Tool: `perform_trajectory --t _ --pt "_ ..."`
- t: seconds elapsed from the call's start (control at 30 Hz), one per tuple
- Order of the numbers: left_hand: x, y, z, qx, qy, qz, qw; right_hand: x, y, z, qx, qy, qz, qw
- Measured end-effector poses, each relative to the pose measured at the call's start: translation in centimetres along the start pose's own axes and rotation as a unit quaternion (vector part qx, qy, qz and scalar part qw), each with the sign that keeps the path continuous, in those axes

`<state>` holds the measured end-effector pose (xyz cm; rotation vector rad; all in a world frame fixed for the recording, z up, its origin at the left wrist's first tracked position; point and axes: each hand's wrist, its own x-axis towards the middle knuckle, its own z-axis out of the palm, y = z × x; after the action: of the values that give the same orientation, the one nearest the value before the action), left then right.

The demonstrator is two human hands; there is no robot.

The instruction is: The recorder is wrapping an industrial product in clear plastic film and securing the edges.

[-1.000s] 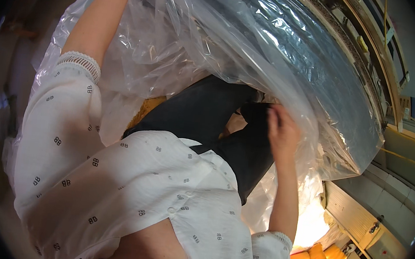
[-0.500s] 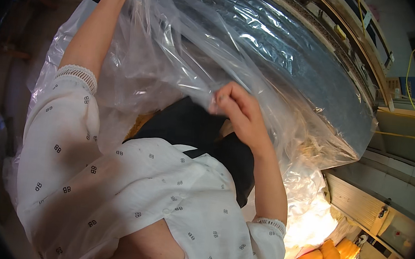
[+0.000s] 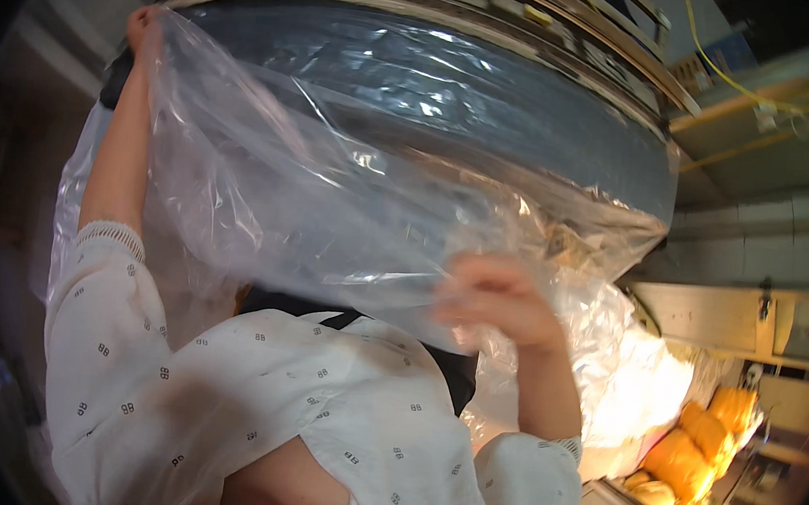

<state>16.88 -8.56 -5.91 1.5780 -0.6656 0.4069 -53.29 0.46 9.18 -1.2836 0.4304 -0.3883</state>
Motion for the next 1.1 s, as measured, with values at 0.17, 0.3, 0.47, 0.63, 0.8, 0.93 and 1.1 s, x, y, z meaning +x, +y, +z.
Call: perform_trajectory --t 0.17,0.3,0.47,0.63,0.8,0.93,1.1 --pt "6.2 -6.9 -4.6 0.002 -0.046 0.075 0.996 -2.9 -10.9 -3.9 0.189 -0.103 -0.547 0.809" --pt "5.1 -8.5 -0.7 0.077 -0.035 0.035 0.996 -5.4 -2.7 -1.6 -0.098 0.361 -0.086 0.923" --pt "7.0 -7.9 -1.1 0.070 -0.087 0.009 0.994 -10.5 12.5 0.8 -0.333 0.301 0.060 0.892" --pt "1.9 -0.6 -0.5 0.101 -0.093 0.098 0.986 -24.4 -2.7 -7.1 -0.606 0.654 -0.037 0.450" --pt "-9.4 10.5 7.4 -0.028 -0.087 0.019 0.996 -37.6 -24.9 -16.6 -0.776 0.624 0.050 0.075" --pt "-5.3 5.3 4.8 0.012 0.043 -0.035 0.998 -20.2 -22.8 -13.4 -0.690 0.609 -0.324 0.218" --pt "4.5 -4.8 -8.3 0.239 0.062 -0.101 0.964 -10.6 -2.6 -17.0 -0.784 0.516 -0.084 0.335"
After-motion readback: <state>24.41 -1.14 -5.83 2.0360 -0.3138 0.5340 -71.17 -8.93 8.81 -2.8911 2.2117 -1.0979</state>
